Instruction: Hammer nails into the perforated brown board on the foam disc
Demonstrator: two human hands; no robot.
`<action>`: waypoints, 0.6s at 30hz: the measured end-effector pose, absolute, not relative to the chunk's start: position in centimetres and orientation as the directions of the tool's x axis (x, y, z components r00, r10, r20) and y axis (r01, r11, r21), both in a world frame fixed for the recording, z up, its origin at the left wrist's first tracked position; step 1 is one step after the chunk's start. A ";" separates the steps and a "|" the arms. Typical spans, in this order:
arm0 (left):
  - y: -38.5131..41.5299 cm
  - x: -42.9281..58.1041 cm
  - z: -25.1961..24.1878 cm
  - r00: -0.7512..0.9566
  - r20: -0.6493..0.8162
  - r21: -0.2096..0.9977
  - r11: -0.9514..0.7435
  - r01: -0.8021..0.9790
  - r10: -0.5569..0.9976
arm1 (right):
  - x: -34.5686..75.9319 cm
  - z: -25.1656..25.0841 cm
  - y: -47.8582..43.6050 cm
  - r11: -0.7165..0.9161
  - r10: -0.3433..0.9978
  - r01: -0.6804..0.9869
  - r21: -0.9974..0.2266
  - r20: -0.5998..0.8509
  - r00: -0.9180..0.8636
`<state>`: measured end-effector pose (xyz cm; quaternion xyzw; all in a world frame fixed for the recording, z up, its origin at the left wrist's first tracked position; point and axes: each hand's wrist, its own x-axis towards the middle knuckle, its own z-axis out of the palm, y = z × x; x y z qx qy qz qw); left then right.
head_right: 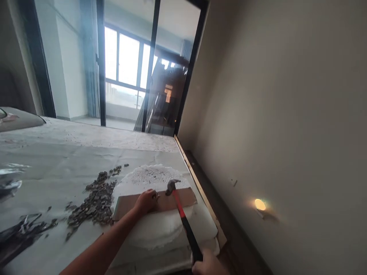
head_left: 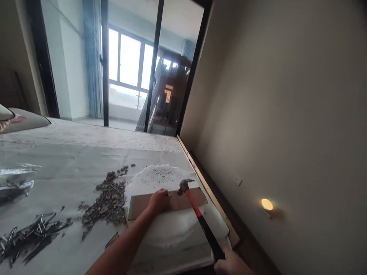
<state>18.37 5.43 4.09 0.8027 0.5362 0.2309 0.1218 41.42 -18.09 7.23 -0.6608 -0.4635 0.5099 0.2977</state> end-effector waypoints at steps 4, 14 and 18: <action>6.1 18.4 3.8 0.343 0.260 0.561 -0.430 0.707 0.903 | 40.5 8.9 -19.0 -0.475 0.877 0.181 -0.861 -0.480 0.021; 6.5 18.5 3.7 0.365 0.275 0.568 -0.457 0.685 0.889 | 40.1 12.9 -18.7 -0.487 0.859 0.235 -0.841 -0.510 -0.042; 6.3 18.6 3.8 0.355 0.260 0.576 -0.439 0.689 0.898 | 39.3 14.1 -18.1 -0.415 0.898 0.255 -0.873 -0.438 -0.036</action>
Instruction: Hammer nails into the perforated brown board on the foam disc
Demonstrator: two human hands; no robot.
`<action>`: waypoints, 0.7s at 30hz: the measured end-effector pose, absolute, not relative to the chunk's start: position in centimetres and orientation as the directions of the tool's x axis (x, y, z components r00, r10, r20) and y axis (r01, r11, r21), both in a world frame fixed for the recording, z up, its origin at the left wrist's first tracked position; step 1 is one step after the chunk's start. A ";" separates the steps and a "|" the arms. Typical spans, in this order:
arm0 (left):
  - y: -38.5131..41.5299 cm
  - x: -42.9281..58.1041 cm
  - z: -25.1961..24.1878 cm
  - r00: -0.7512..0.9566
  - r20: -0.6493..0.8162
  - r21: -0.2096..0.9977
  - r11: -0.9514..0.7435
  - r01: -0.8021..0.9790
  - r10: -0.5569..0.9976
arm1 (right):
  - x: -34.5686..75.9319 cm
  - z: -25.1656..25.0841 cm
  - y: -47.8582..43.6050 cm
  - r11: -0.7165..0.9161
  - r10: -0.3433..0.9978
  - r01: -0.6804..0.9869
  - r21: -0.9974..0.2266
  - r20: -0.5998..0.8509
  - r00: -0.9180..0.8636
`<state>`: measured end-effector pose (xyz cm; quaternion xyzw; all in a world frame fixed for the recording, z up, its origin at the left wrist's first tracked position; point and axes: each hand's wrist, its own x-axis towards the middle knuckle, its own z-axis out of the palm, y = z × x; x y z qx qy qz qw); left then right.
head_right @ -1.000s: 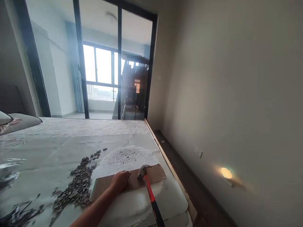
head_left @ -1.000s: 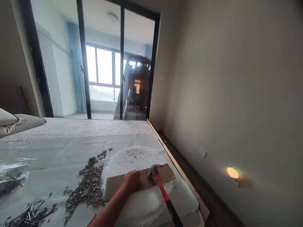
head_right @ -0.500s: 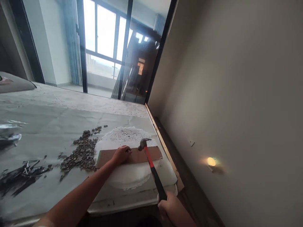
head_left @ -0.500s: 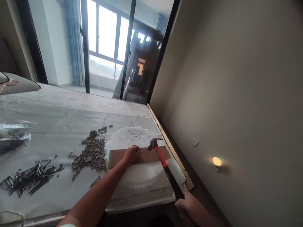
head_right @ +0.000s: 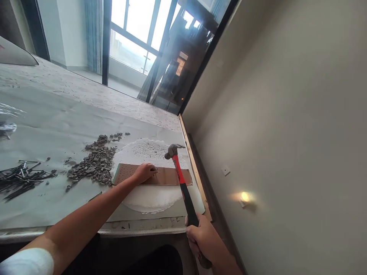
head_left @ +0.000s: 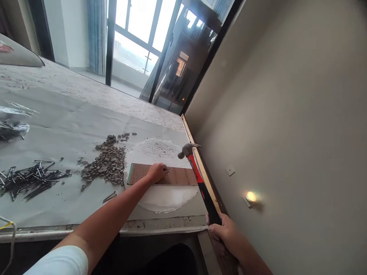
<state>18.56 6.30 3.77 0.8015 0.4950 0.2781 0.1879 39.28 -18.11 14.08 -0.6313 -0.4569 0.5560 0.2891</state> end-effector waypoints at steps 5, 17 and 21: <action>6.3 18.5 3.5 0.339 0.242 0.549 -0.416 0.724 0.909 | 37.9 13.4 -17.2 -0.498 0.836 0.287 -0.819 -0.541 -0.092; 6.1 18.5 3.3 0.359 0.246 0.540 -0.435 0.720 0.900 | 37.8 12.9 -17.3 -0.467 0.857 0.328 -0.821 -0.512 -0.061; 6.1 18.4 3.6 0.360 0.234 0.543 -0.429 0.722 0.903 | 38.2 13.0 -17.5 -0.437 0.876 0.355 -0.826 -0.480 -0.039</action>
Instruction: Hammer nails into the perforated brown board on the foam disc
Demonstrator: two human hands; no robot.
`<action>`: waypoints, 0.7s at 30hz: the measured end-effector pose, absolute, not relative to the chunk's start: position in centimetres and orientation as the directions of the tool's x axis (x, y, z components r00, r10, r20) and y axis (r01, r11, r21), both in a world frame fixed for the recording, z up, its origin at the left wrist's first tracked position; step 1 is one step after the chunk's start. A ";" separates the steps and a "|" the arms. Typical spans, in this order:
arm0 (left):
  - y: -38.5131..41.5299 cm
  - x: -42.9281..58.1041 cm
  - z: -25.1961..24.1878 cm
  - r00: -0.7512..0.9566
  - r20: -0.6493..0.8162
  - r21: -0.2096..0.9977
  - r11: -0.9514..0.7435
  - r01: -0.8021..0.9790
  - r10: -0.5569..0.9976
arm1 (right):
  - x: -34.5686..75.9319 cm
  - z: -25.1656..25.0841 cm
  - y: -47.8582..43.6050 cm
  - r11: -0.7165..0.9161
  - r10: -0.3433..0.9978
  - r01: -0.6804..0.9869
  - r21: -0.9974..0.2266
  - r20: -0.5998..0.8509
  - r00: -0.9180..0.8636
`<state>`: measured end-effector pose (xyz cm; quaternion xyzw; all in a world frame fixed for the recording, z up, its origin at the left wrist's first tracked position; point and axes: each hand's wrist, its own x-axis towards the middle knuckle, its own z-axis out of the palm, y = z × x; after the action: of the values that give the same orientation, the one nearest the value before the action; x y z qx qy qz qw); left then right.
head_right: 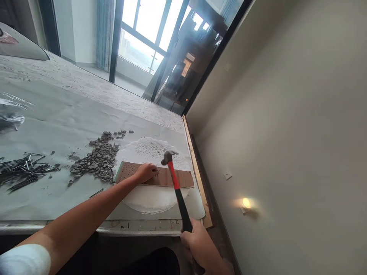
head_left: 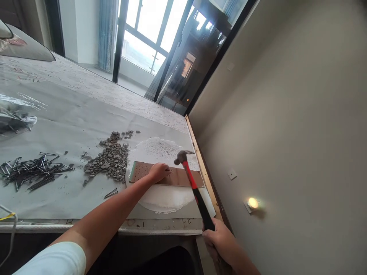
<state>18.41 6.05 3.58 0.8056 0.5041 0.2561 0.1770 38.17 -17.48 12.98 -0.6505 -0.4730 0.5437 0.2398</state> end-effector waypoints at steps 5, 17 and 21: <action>6.1 18.5 3.7 0.347 0.221 0.556 -0.410 0.723 0.911 | 38.1 12.9 -17.4 -0.439 0.885 0.327 -0.837 -0.465 -0.002; 6.6 18.3 3.4 0.354 0.229 0.638 -0.415 0.649 0.907 | 38.5 11.7 -17.5 -0.437 0.888 0.277 -0.856 -0.460 -0.020; 7.0 17.3 4.0 0.236 0.240 0.810 -0.329 0.486 0.942 | 38.0 9.5 -16.8 -0.498 0.845 0.394 -0.773 -0.534 0.021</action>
<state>17.26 7.00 3.96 0.7245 0.4925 0.3733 0.3052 37.97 -16.82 9.55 -0.6823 -0.4541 0.5323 0.2120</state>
